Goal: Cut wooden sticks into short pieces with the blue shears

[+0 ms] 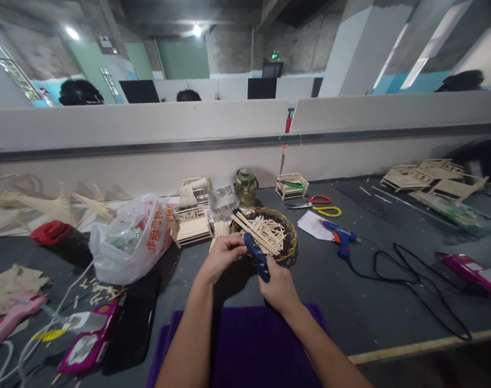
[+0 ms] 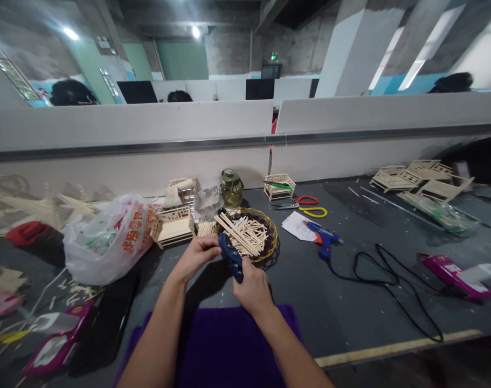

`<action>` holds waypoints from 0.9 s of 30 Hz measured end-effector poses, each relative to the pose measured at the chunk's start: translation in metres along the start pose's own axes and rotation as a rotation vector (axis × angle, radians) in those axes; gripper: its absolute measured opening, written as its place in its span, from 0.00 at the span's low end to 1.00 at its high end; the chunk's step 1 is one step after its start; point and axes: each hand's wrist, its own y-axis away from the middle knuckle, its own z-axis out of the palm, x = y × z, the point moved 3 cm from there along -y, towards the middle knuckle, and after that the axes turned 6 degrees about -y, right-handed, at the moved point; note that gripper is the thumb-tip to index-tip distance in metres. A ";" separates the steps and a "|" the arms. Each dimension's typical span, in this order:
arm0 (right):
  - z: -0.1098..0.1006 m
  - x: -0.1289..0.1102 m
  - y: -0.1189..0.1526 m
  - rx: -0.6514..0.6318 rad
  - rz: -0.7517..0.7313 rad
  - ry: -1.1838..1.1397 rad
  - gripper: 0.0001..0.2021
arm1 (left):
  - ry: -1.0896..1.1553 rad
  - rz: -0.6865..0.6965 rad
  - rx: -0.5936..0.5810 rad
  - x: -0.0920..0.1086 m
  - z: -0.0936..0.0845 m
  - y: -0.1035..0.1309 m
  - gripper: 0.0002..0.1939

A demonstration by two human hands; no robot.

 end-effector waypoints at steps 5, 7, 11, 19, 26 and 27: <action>-0.001 0.001 0.000 0.003 0.007 -0.009 0.09 | 0.013 -0.004 -0.010 0.001 0.002 0.001 0.13; -0.002 0.001 -0.001 -0.006 0.007 -0.025 0.10 | 0.024 -0.010 -0.005 -0.001 0.002 0.001 0.13; -0.003 -0.001 -0.002 -0.025 0.022 -0.021 0.12 | 0.057 -0.021 0.000 -0.006 0.001 0.001 0.15; -0.007 -0.001 0.004 -0.193 0.235 0.245 0.17 | 0.071 -0.068 0.026 -0.019 0.004 0.001 0.15; -0.004 0.011 0.003 -0.268 0.210 0.140 0.16 | -0.015 -0.120 0.022 -0.025 0.005 0.000 0.10; -0.004 0.011 0.003 -0.267 0.212 0.140 0.16 | -0.022 -0.118 0.025 -0.025 0.005 0.000 0.10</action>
